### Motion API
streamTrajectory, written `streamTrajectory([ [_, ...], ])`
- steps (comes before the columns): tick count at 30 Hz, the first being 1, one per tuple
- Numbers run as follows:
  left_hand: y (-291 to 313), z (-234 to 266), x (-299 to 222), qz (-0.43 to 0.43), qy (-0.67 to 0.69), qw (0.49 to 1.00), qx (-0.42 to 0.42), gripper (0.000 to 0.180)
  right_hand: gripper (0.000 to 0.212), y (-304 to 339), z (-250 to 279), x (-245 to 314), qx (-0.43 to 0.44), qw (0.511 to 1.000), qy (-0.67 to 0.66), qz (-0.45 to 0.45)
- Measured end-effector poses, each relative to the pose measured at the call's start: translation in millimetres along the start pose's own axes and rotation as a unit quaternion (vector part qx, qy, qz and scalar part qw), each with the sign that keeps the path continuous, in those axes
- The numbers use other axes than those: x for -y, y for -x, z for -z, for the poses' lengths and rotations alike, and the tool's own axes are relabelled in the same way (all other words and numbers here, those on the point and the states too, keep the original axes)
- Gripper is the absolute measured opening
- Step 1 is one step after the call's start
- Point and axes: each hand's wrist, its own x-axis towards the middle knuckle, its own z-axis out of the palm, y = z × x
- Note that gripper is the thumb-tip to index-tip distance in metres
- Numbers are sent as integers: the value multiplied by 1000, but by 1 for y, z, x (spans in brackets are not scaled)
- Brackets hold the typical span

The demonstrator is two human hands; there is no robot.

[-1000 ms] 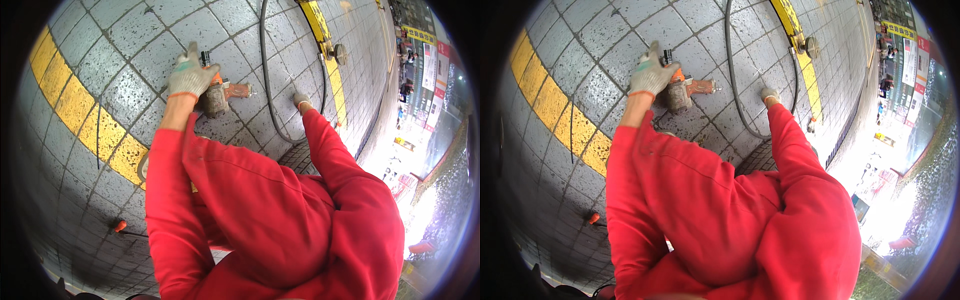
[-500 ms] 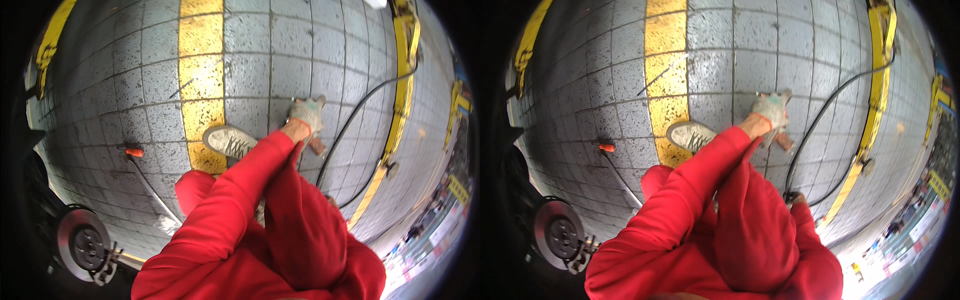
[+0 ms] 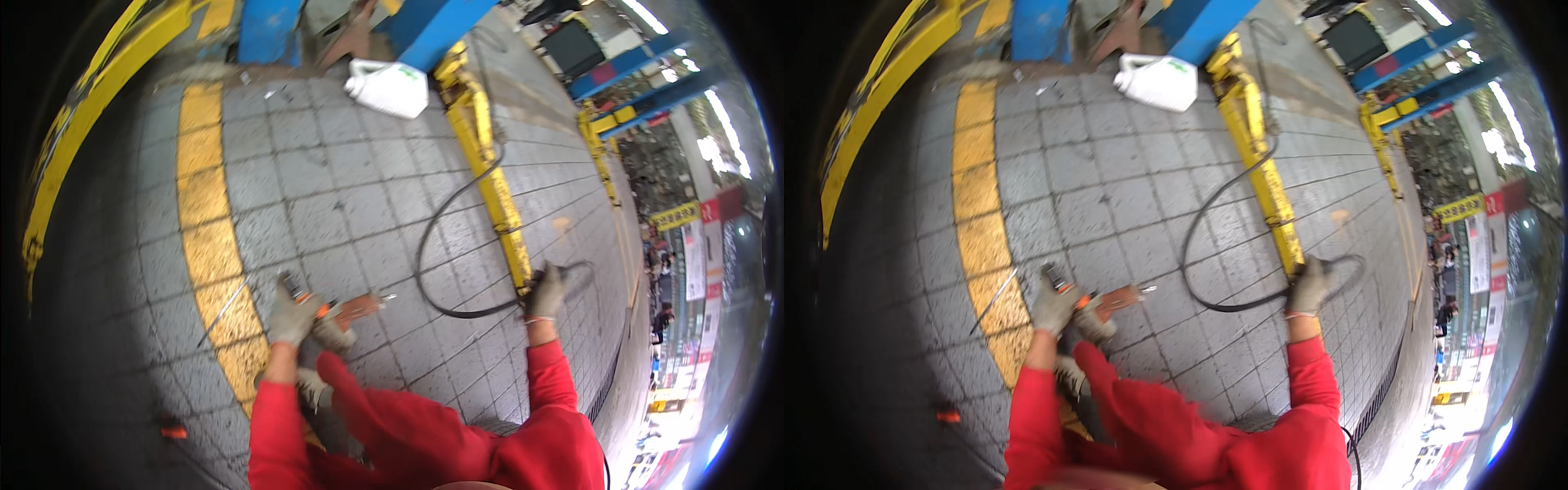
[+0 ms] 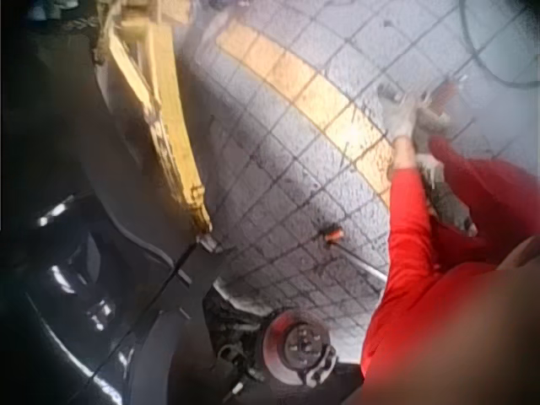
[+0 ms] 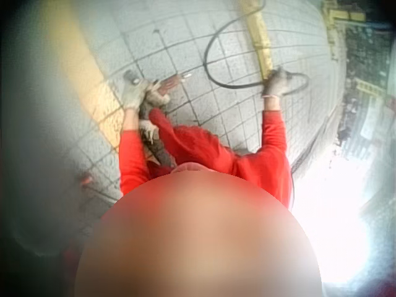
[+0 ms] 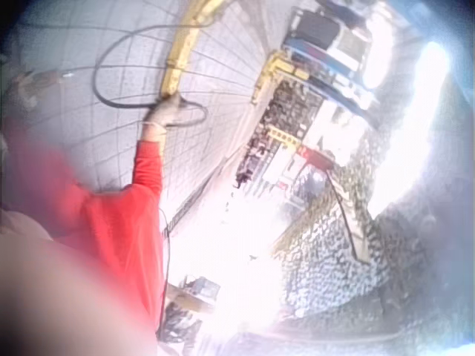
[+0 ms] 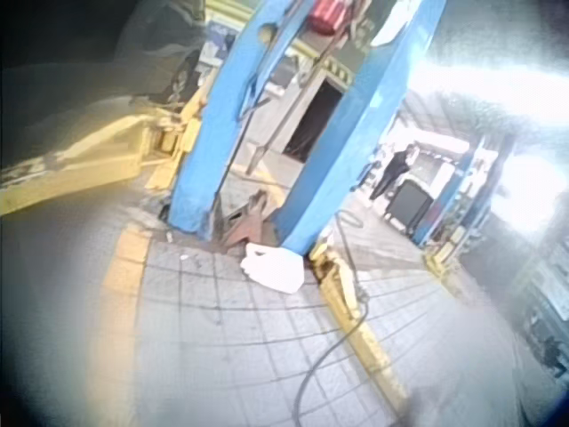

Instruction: The person retrieves a bolt from a parts cart, walks to a car with its wheel removed, and tightens bolts in the wheel well using a manual tool and an impact wrench. The person then lifts and mounts the tire onto the hub.

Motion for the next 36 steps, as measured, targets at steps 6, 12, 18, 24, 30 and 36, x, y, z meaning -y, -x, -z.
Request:
streamTrajectory([
  [6,54,104,40,16,411,909,-68,94,17,76,36,267,147,786,-590,-109],
  [12,141,171,78,-46,479,852,-206,83,27,72,24,367,336,878,-275,202],
  [18,217,193,128,-17,562,788,-252,49,37,81,13,397,523,749,-136,384],
  [24,243,211,162,-11,703,692,-166,45,59,161,-63,354,508,628,-41,587],
  [30,248,216,168,-33,601,758,-250,44,39,173,-136,247,609,525,195,562],
  [36,240,212,144,28,632,721,-282,39,64,141,-162,106,731,460,310,396],
])
